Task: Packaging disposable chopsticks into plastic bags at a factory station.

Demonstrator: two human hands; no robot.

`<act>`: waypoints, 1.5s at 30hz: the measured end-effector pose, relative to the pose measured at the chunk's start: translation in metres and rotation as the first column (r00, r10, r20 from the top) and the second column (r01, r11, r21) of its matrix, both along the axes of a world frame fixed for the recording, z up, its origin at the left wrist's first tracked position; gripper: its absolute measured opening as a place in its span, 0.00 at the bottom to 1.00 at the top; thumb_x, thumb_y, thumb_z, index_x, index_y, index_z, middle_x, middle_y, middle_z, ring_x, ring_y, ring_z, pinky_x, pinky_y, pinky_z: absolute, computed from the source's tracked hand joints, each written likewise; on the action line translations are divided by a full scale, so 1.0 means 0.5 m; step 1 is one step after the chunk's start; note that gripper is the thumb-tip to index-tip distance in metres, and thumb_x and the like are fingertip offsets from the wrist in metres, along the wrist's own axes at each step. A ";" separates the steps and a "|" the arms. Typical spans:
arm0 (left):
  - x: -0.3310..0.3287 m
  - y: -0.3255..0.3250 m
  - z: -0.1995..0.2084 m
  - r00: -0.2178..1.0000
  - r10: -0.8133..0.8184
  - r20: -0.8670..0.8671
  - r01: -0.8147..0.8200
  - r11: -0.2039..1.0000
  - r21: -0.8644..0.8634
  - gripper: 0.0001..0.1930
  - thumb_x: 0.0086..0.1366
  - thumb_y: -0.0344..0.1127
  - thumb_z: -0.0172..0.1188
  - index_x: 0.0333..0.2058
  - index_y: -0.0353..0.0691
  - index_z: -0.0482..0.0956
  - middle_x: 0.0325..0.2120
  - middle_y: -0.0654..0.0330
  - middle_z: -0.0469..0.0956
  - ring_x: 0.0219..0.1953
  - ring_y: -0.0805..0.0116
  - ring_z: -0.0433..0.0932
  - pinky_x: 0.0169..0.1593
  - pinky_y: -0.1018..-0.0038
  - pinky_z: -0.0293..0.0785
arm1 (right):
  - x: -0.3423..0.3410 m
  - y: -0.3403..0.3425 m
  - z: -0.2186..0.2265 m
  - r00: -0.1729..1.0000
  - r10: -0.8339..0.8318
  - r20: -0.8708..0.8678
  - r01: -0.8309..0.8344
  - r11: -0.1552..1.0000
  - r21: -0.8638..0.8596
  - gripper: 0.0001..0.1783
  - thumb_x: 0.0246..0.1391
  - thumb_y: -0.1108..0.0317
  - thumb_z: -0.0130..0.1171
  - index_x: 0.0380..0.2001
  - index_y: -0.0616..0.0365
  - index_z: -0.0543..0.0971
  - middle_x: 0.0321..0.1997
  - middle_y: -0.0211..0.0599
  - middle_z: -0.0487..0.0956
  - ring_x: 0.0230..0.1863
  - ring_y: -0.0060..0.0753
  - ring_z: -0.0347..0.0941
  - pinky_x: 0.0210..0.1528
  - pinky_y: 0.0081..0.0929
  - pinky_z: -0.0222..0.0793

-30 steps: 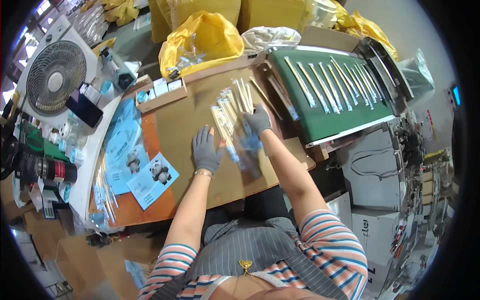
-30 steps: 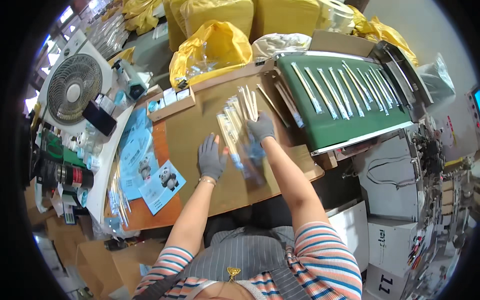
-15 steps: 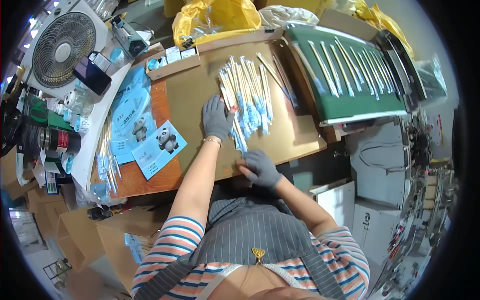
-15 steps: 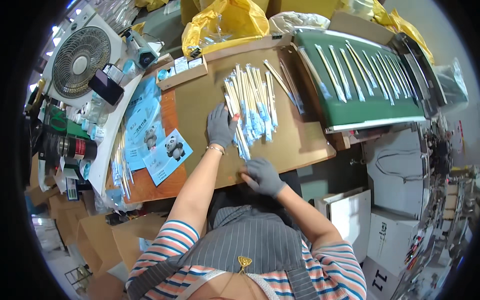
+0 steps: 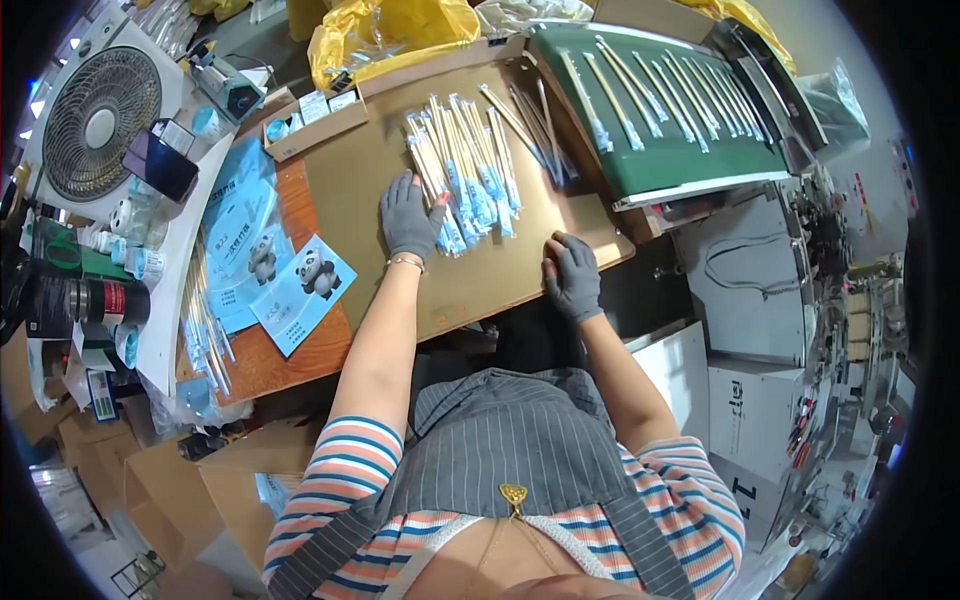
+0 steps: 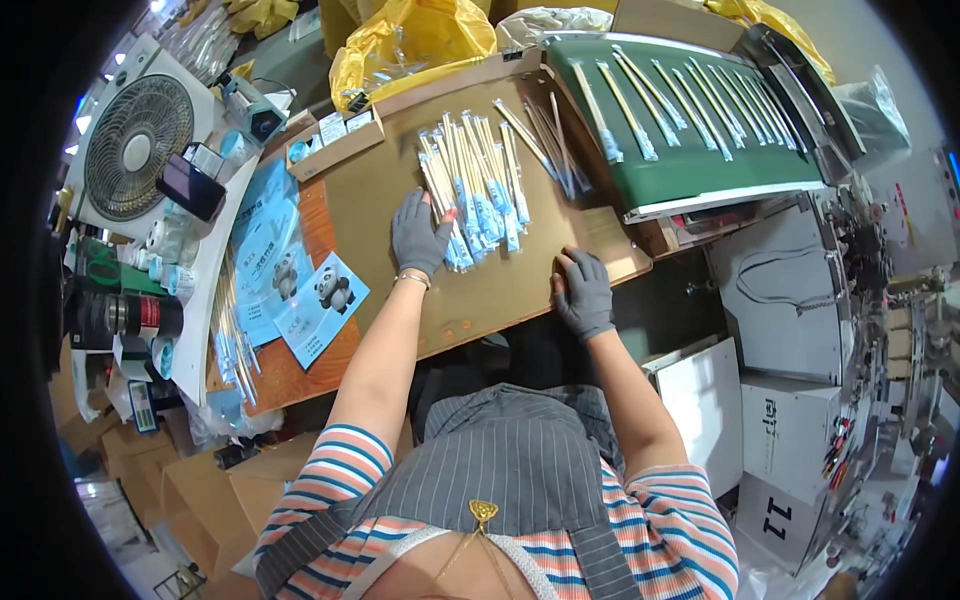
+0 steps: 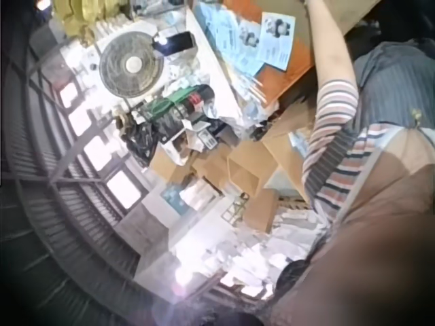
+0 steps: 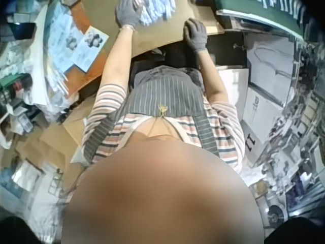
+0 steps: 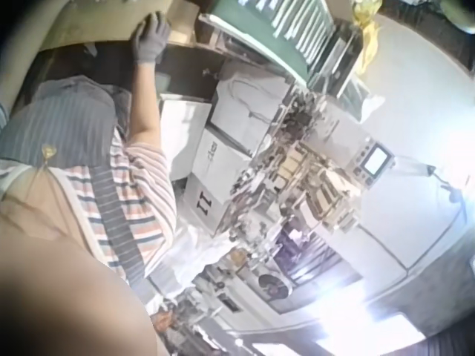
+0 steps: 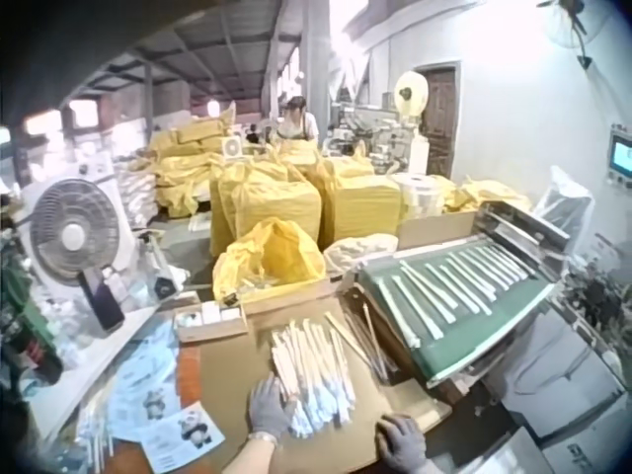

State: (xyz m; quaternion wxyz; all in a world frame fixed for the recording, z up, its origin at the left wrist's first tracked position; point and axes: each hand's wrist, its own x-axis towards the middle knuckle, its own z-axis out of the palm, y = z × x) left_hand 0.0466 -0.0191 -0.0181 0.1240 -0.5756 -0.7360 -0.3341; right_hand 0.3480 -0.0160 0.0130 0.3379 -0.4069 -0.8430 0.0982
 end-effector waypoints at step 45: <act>-0.043 -0.017 -0.002 1.000 0.002 0.022 0.002 0.983 -0.182 0.30 0.64 0.52 0.51 0.54 0.30 0.68 0.56 0.44 0.67 0.59 0.47 0.63 0.62 0.59 0.58 | -0.012 -0.001 -0.057 0.999 0.015 -0.037 -0.009 0.988 0.152 0.23 0.43 0.66 0.53 0.46 0.57 0.71 0.52 0.44 0.71 0.53 0.45 0.67 0.58 0.42 0.59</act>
